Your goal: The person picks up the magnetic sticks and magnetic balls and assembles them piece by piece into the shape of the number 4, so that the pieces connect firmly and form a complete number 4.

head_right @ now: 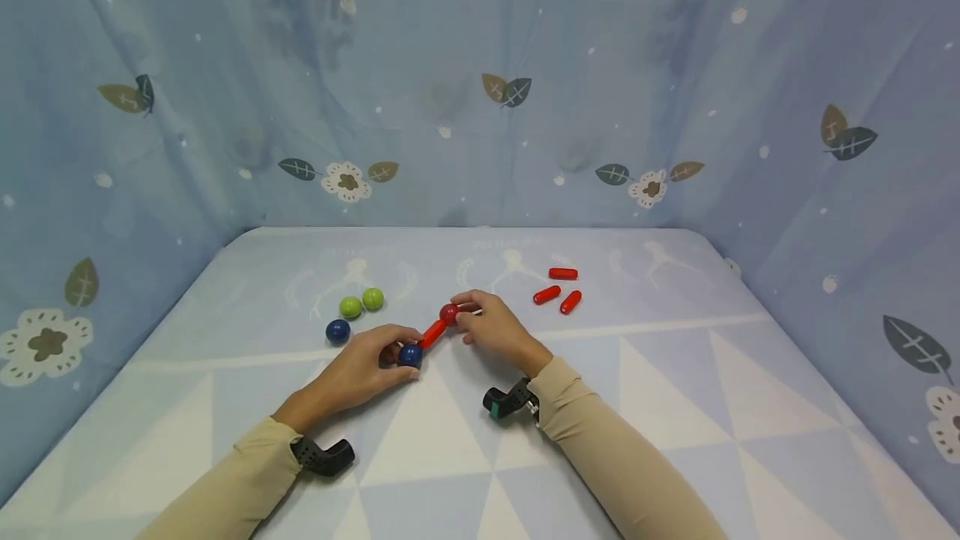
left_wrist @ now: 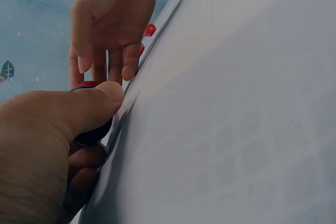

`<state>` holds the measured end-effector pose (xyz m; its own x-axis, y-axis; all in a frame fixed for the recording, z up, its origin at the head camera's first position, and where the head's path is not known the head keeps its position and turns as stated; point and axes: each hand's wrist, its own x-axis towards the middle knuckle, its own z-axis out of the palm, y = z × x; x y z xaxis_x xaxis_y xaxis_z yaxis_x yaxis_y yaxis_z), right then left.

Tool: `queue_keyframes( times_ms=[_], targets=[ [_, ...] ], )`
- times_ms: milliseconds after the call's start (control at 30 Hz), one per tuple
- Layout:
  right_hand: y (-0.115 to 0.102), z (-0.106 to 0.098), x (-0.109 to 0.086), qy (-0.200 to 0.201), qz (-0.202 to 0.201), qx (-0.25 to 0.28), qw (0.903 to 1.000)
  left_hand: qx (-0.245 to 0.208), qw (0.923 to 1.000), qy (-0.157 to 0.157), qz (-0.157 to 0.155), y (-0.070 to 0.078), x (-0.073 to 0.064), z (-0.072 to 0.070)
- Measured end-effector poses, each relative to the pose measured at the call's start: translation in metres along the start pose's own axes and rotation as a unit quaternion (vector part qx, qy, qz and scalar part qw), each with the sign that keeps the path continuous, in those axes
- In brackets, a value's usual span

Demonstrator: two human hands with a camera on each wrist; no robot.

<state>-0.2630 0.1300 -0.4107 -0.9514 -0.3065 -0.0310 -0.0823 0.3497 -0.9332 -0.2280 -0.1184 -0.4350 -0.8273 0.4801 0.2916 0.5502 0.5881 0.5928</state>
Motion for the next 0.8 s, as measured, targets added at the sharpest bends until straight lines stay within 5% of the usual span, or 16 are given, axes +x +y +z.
queue_keyframes(
  times_ms=[267,800],
  targets=[
    [-0.002,0.000,0.012,-0.022,-0.013,0.004,0.9997,0.021,0.9987,0.003,0.046,-0.002,0.001,-0.002],
    [-0.002,-0.001,0.037,-0.033,-0.037,-0.025,0.9984,0.014,0.9995,-0.008,0.027,0.001,0.010,-0.003]
  ],
)
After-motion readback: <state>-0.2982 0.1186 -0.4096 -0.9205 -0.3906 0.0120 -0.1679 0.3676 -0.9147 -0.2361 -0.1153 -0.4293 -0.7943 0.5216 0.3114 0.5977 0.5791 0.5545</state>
